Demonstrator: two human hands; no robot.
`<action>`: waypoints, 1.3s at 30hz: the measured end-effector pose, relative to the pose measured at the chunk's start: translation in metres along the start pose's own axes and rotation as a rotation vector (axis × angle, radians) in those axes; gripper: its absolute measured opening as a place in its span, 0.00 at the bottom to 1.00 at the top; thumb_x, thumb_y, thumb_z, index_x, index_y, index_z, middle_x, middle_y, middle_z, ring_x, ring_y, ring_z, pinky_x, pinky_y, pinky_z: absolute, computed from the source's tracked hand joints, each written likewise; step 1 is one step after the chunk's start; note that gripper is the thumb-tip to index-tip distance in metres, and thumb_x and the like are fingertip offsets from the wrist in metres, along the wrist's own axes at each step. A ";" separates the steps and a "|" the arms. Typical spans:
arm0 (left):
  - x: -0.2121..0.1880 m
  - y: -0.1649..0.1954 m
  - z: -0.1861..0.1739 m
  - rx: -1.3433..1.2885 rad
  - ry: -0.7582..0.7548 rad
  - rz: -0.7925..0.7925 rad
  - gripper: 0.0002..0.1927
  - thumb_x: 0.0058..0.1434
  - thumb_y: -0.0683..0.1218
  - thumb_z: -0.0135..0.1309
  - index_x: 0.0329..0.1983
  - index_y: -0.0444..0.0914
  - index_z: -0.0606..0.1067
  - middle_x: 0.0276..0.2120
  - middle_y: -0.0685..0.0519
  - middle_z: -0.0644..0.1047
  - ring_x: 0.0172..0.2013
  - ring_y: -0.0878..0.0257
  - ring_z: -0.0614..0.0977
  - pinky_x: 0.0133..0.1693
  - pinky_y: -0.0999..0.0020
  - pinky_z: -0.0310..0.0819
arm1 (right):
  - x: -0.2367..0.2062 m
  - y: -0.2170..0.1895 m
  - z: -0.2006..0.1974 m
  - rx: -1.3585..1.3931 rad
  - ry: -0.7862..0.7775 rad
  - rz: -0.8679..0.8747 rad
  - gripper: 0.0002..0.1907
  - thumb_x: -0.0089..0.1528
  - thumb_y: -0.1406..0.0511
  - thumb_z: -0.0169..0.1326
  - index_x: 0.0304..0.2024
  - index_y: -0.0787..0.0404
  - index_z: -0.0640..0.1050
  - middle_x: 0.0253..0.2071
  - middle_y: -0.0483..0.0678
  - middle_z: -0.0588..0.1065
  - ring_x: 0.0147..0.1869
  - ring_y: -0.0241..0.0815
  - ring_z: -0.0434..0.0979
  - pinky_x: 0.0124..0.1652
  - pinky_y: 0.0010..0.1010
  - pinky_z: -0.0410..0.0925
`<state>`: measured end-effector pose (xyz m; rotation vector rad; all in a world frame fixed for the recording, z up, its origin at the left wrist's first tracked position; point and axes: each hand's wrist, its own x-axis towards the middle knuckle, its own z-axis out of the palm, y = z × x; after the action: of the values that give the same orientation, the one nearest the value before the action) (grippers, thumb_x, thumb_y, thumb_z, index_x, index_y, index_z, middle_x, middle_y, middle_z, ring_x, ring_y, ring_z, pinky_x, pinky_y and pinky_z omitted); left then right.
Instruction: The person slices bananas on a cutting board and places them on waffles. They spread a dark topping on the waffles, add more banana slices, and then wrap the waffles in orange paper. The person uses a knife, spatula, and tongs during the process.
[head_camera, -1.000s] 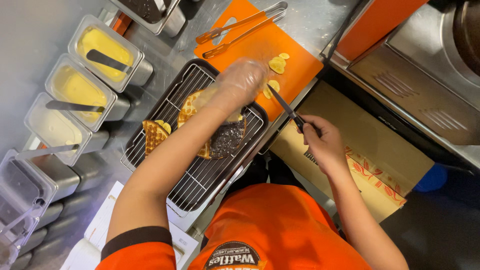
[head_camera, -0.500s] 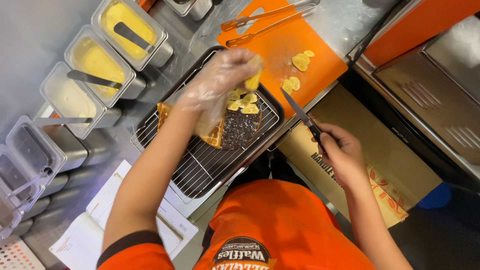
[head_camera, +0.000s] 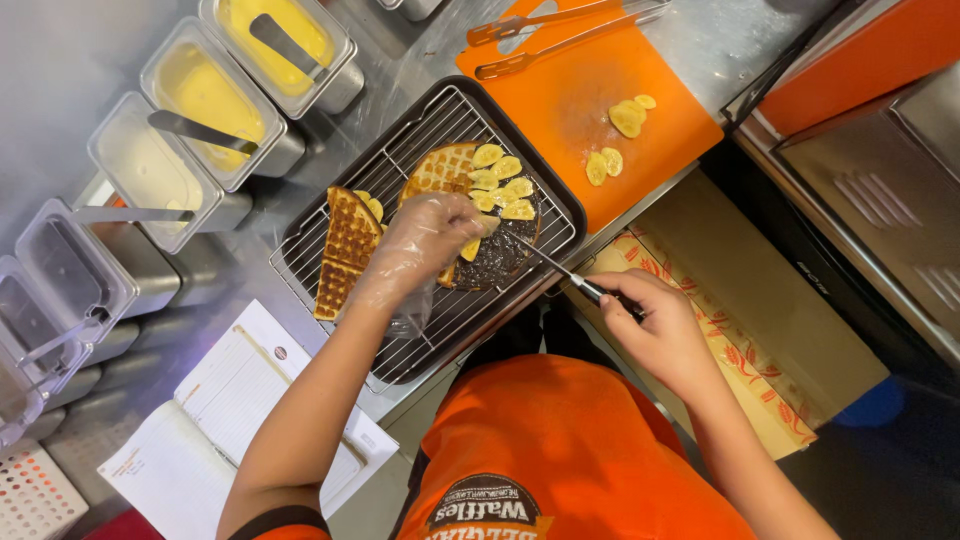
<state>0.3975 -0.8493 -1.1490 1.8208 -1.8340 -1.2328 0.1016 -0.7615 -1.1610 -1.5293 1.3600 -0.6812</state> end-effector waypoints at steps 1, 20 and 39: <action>0.001 -0.001 0.000 0.017 -0.009 -0.053 0.14 0.59 0.51 0.65 0.33 0.34 0.80 0.26 0.46 0.79 0.28 0.57 0.78 0.35 0.62 0.74 | 0.002 -0.004 0.001 -0.030 0.005 -0.016 0.13 0.62 0.68 0.53 0.48 0.62 0.81 0.35 0.48 0.77 0.38 0.40 0.76 0.39 0.31 0.69; -0.003 -0.012 -0.015 -0.349 0.036 -0.076 0.07 0.61 0.45 0.62 0.39 0.39 0.79 0.30 0.57 0.78 0.29 0.72 0.76 0.32 0.75 0.73 | 0.017 -0.029 0.013 -0.199 0.001 -0.149 0.14 0.61 0.66 0.54 0.48 0.62 0.80 0.36 0.55 0.75 0.41 0.53 0.77 0.43 0.39 0.70; -0.013 0.000 -0.015 -0.061 0.258 0.107 0.10 0.59 0.43 0.62 0.43 0.37 0.80 0.33 0.48 0.83 0.34 0.64 0.85 0.39 0.68 0.79 | 0.015 -0.040 0.019 -0.303 -0.002 -0.160 0.14 0.62 0.67 0.56 0.50 0.59 0.80 0.36 0.54 0.72 0.39 0.55 0.74 0.39 0.40 0.69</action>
<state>0.4102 -0.8426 -1.1350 1.7337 -1.7079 -0.9553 0.1387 -0.7736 -1.1351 -1.8944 1.3972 -0.5897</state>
